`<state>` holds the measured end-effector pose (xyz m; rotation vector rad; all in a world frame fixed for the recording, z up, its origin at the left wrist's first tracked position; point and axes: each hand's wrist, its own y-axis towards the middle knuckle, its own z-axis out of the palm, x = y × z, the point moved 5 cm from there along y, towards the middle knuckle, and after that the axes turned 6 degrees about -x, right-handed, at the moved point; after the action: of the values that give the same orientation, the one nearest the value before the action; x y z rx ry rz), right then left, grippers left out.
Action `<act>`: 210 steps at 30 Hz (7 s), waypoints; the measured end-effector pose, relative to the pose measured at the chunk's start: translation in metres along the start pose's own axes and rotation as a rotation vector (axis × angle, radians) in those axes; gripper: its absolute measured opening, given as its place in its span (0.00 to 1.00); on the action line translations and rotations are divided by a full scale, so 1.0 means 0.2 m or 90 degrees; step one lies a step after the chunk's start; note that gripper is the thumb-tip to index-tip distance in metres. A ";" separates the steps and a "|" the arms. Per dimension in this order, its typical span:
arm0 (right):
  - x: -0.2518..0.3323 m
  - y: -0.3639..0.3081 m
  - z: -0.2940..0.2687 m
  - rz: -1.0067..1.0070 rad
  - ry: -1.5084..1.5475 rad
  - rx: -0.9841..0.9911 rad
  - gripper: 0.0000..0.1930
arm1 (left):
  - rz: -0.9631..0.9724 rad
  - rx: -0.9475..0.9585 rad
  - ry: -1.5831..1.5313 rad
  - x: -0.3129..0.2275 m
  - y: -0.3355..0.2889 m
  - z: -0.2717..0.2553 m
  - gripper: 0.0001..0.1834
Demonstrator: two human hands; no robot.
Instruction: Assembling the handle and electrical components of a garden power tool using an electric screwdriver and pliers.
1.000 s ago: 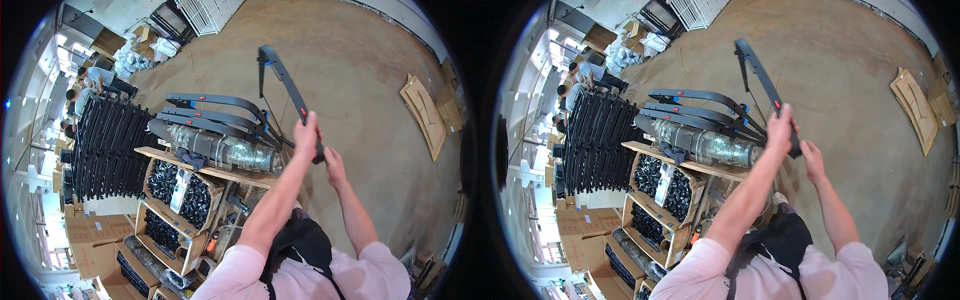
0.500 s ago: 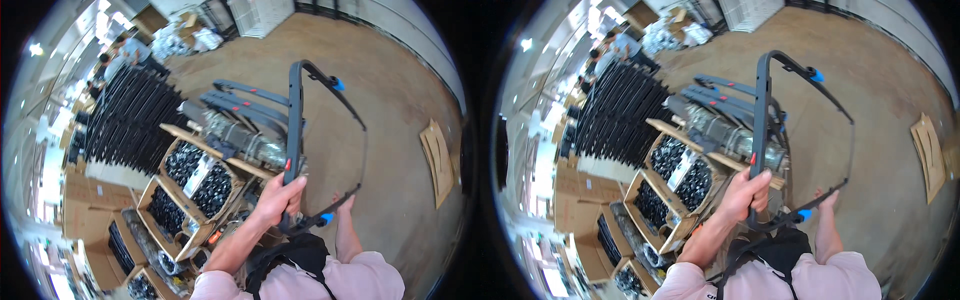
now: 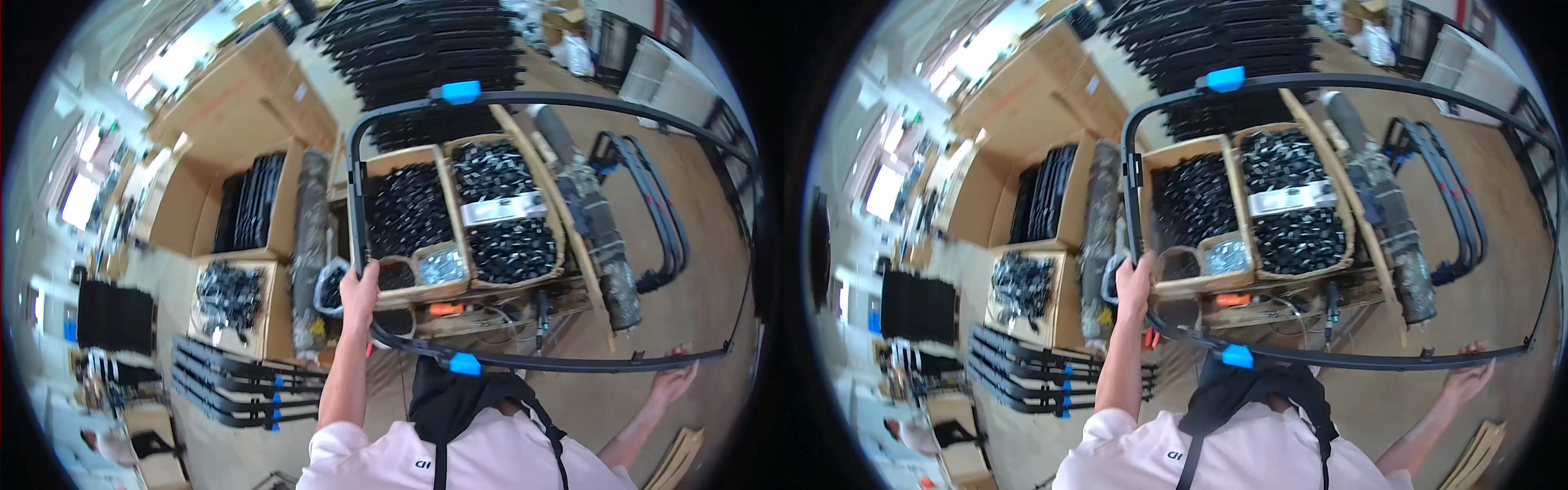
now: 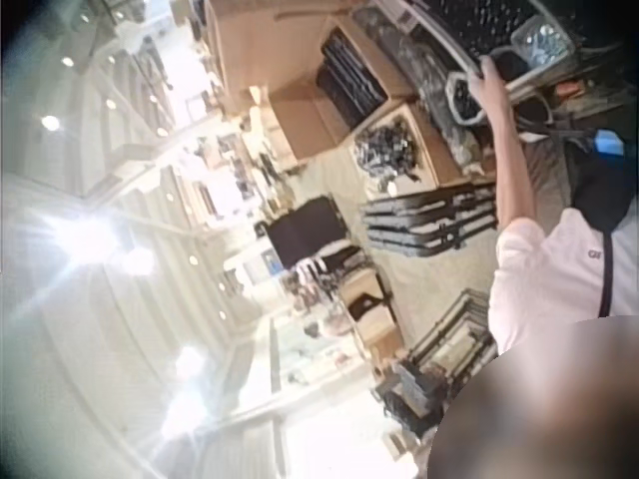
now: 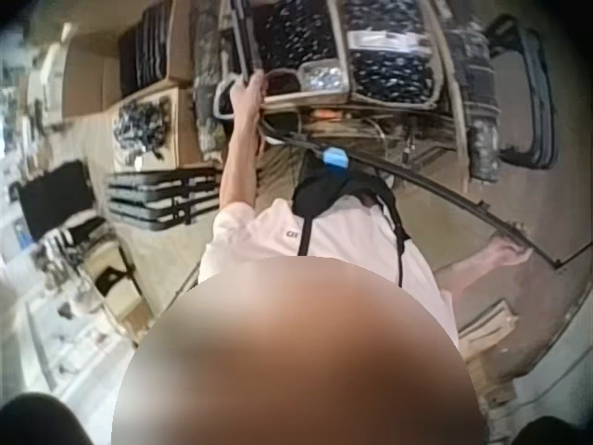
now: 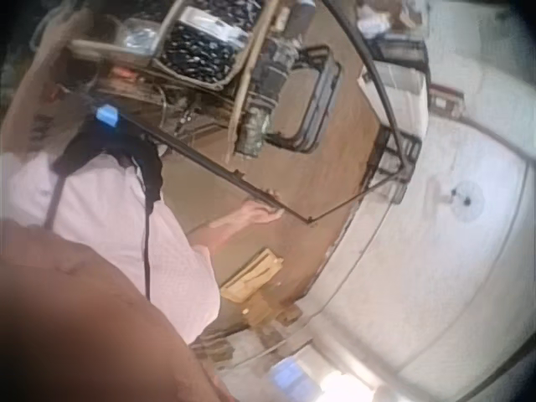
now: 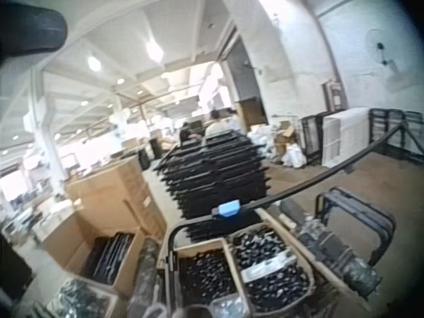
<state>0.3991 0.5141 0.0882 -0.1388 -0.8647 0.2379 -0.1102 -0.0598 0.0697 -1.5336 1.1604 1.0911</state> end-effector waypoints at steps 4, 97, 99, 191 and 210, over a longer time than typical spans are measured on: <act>-0.35 0.05 0.36 0.052 -0.145 0.117 0.07 | -0.088 -0.111 -0.030 0.50 0.34 -0.57 0.15; -0.40 0.40 0.77 0.213 -1.094 0.273 0.14 | -0.049 1.037 -0.180 -0.32 -1.47 2.79 0.18; -0.40 0.41 0.79 0.199 -1.100 0.266 0.13 | -0.068 1.055 -0.185 -0.34 -1.47 2.79 0.19; -1.62 0.37 2.80 0.033 -1.008 0.693 0.20 | 0.003 0.350 -0.210 -0.19 0.54 1.82 0.25; -2.27 -0.52 2.95 -0.062 -1.337 0.732 0.18 | 0.116 0.422 -0.200 -0.59 1.21 1.61 0.18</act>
<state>-0.3217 0.3085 0.1554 1.5091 -2.5952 0.7717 -0.4067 0.2371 0.0815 -0.7301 1.2828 0.8929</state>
